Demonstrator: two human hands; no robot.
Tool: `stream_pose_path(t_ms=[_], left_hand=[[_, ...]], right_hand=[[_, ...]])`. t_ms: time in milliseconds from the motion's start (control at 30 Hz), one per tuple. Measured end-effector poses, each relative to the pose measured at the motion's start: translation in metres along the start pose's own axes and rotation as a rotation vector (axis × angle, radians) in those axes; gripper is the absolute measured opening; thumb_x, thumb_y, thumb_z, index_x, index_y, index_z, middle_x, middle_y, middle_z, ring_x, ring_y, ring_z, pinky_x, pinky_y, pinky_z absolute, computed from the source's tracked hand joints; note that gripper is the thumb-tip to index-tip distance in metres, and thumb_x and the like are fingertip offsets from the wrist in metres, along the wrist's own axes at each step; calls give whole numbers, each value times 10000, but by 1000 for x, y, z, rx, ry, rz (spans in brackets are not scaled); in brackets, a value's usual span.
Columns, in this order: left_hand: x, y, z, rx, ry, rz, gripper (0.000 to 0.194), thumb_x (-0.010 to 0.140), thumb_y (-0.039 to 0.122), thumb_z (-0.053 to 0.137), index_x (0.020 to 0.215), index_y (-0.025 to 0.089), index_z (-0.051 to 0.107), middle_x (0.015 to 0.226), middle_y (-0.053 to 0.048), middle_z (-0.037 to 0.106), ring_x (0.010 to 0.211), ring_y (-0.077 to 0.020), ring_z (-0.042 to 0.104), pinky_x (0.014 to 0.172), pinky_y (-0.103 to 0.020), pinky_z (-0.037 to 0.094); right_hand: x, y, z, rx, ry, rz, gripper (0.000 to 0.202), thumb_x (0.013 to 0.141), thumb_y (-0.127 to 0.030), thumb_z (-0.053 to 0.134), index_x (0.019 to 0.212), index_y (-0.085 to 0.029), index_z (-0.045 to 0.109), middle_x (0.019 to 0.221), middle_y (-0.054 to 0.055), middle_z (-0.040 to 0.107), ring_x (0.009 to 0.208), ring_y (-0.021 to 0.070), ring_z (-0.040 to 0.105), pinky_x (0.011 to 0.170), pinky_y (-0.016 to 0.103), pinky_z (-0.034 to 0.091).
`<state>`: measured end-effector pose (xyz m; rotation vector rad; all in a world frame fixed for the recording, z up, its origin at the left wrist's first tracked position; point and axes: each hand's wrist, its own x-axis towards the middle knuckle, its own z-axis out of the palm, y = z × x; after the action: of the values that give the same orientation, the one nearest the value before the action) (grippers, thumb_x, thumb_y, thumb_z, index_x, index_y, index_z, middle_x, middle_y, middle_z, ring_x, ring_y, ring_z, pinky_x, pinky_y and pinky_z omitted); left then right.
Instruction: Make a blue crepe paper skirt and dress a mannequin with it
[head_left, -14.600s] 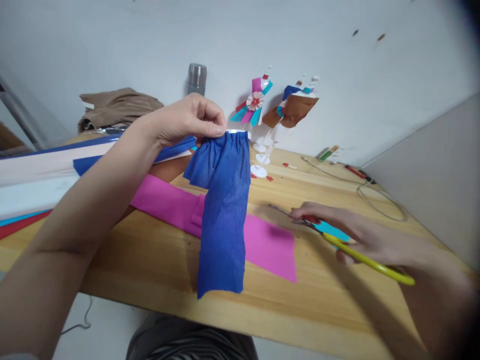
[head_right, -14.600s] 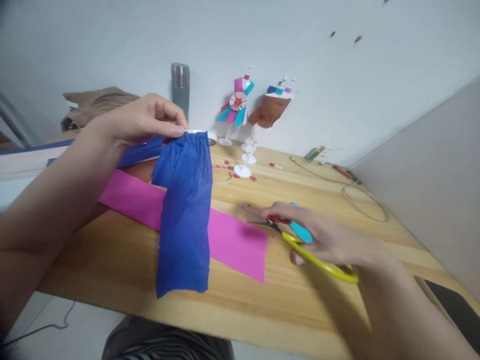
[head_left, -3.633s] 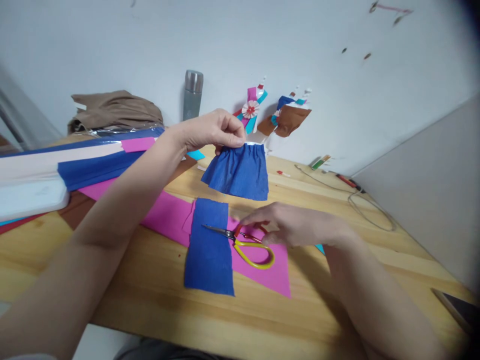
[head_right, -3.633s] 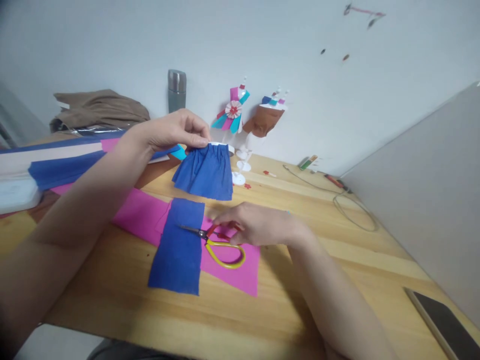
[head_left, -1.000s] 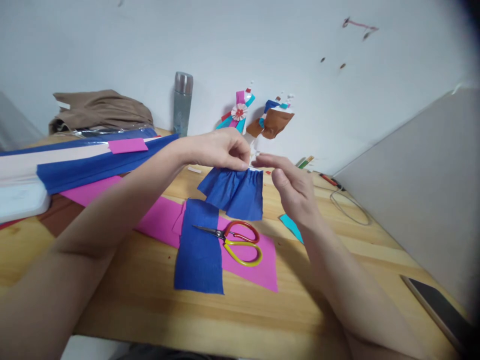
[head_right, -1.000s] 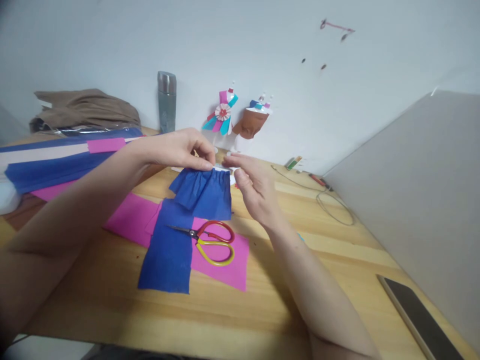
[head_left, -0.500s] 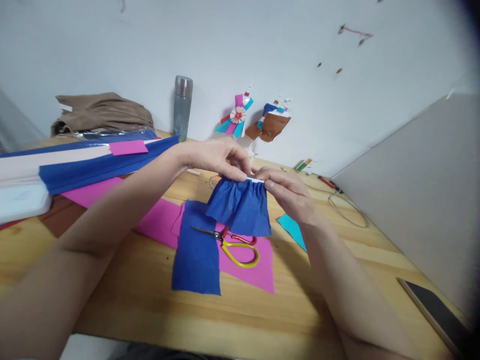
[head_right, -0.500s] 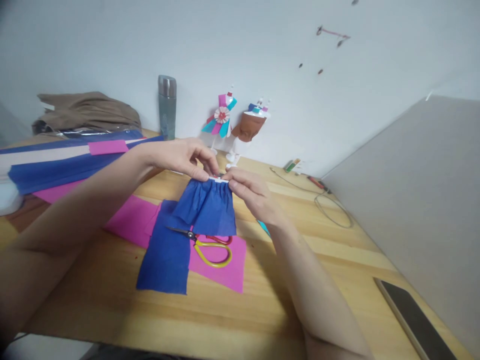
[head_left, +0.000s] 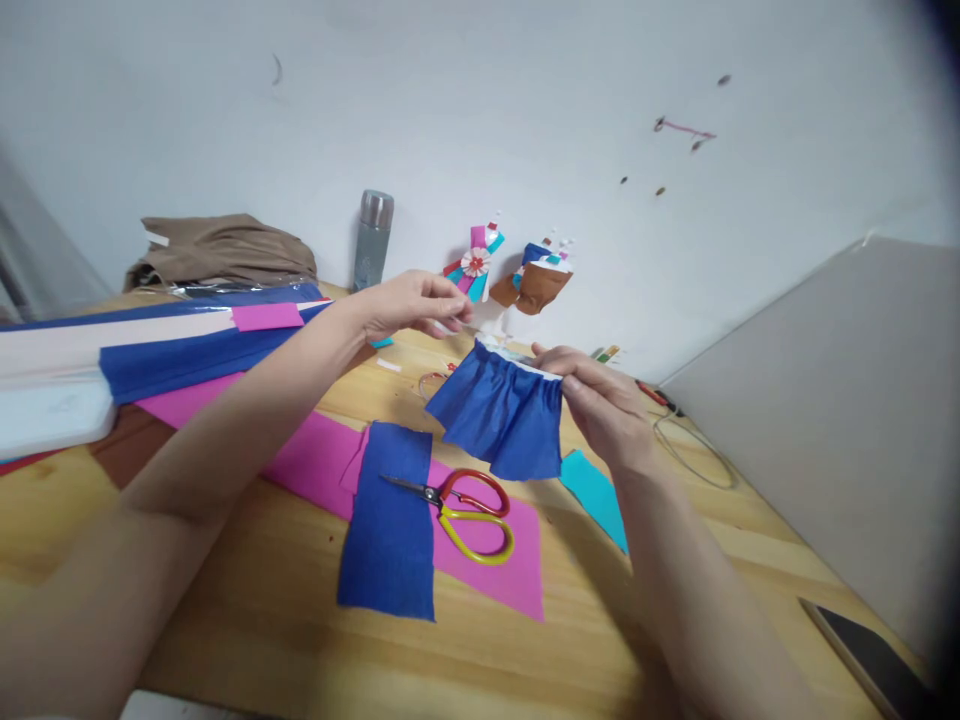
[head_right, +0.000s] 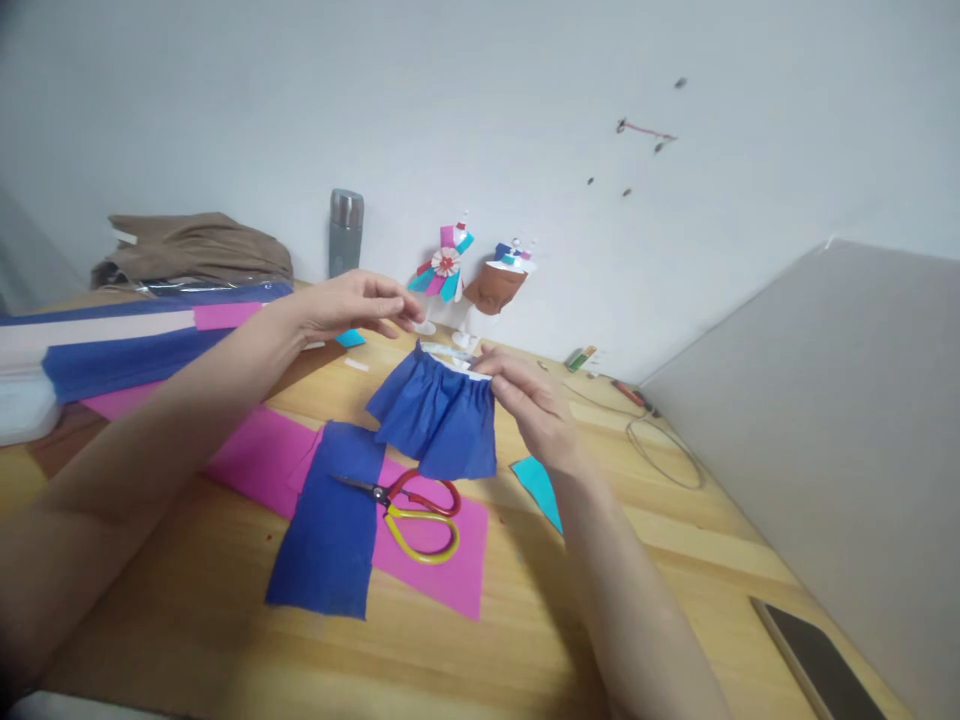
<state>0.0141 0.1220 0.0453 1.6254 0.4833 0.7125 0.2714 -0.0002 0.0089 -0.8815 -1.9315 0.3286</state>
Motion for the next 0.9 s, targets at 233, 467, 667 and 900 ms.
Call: stream_pose_path(t_ms=[233, 467, 667, 900], left_hand=[[4, -2, 19, -235, -12, -214, 88, 853, 150, 707, 785, 94, 704, 732, -68, 700, 691, -125, 645, 722, -278, 488], [-3, 7, 27, -245, 63, -159, 91, 793, 42, 739, 724, 79, 694, 688, -40, 664, 647, -105, 582, 711, -281, 443], [4, -2, 29, -221, 86, -208, 93, 742, -1, 732, 706, 78, 699, 643, -35, 664, 622, -109, 595, 685, -273, 454], [3, -1, 21, -190, 55, -138, 139, 745, 9, 688, 667, 110, 634, 601, 10, 593, 550, -71, 516, 599, -227, 410]], right_hand=[[2, 2, -3, -87, 4, -137, 210, 992, -392, 539, 940, -258, 691, 931, 45, 699, 987, 231, 677, 1130, 515, 417], [2, 4, -7, -166, 3, -137, 230, 1002, -413, 517, 970, -258, 682, 980, 50, 709, 1004, 230, 682, 1133, 516, 412], [4, 0, -6, -238, -20, -177, 254, 1009, -406, 489, 941, -257, 683, 934, 43, 716, 976, 231, 692, 1131, 526, 415], [3, 8, -6, -180, 25, -82, 302, 985, -504, 522, 923, -247, 670, 955, 54, 706, 954, 231, 673, 1099, 495, 432]])
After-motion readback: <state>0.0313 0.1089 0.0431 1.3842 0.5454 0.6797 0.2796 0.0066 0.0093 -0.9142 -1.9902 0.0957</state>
